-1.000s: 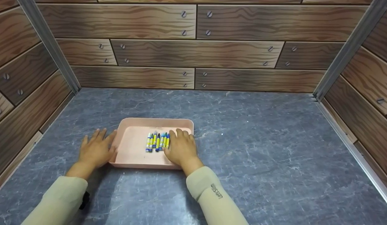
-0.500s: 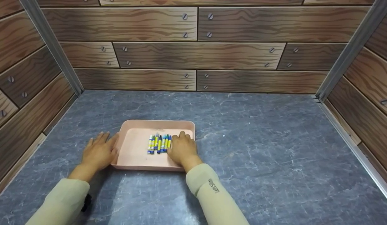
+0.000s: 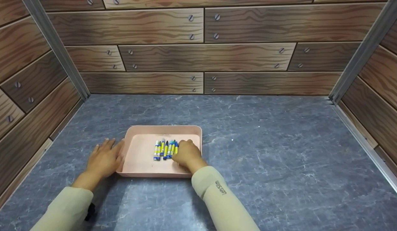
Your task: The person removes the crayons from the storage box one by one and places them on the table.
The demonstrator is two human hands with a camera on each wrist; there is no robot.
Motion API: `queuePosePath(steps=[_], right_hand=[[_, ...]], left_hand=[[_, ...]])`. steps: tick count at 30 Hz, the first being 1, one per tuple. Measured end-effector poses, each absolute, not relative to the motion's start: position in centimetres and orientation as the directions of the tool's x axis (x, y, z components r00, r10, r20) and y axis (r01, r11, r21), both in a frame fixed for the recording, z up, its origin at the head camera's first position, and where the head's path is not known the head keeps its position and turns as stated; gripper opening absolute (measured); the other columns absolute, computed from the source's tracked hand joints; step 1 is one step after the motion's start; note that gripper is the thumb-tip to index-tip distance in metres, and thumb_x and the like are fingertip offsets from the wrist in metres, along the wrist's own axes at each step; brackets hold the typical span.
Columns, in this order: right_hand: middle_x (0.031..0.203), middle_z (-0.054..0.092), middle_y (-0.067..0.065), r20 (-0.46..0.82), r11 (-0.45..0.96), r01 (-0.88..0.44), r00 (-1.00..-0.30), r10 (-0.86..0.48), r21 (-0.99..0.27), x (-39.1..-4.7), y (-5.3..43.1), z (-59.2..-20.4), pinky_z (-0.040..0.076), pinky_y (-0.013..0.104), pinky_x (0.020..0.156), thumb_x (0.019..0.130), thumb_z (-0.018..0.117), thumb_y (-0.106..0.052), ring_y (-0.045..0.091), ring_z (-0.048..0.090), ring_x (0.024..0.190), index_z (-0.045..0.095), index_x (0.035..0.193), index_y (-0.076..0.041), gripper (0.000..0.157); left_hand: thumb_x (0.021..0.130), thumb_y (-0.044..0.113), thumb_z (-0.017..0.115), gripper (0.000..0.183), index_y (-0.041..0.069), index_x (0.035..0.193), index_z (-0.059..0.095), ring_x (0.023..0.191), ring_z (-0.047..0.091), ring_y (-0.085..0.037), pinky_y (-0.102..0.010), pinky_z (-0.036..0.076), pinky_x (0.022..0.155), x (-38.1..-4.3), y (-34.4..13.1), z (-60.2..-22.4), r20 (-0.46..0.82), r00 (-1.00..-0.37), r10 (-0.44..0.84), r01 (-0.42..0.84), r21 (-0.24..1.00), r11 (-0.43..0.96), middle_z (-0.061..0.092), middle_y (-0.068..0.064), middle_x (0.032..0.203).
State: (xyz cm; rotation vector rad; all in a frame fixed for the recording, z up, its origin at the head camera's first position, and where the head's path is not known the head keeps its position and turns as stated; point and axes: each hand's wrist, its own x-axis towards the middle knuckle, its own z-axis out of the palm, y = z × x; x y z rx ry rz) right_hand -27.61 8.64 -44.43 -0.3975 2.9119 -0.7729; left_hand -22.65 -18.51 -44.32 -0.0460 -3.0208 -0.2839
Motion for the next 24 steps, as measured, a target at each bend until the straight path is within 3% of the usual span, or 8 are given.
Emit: queuePosePath(steps=[7,15,24], right_hand=[[0.1,0.063,0.01,-0.12,0.854,-0.112,-0.973,-0.199,-0.508,-26.7,8.2,-43.6,0.049,0.037,0.076,0.068,0.074,-0.015,0.022,0.058,0.081,0.06,0.118,0.0,0.054],[0.093,0.062,0.009,-0.238,0.767,0.017,-0.955,-0.178,-0.641,-26.0,8.3,-43.6,0.044,0.023,0.042,0.072,0.069,-0.006,0.01,0.05,0.045,0.057,0.116,0.0,0.046],[0.078,0.064,0.005,-0.254,0.64,0.081,-0.95,-0.184,-0.764,-25.4,9.0,-42.9,0.044,0.022,0.044,0.073,0.063,-0.002,0.011,0.054,0.051,0.058,0.118,-0.001,0.045]], left_hand=[[0.094,0.023,0.05,0.05,0.008,0.142,0.045,0.136,0.028,-0.041,-0.055,0.017,0.11,-22.0,-18.5,-44.3,0.109,-0.993,0.039,0.06,0.195,0.979,0.039,-0.025,0.143],[0.094,0.022,0.05,0.05,0.007,0.141,0.046,0.135,0.029,-0.043,-0.055,0.018,0.11,-21.0,-18.5,-44.5,0.117,-0.992,0.049,0.074,0.22,0.973,0.04,-0.026,0.141],[0.093,0.021,0.053,0.049,0.007,0.14,0.047,0.133,0.031,-0.044,-0.057,0.02,0.109,-19.9,-18.5,-44.6,0.13,-0.991,0.041,0.07,0.228,0.971,0.042,-0.027,0.139]])
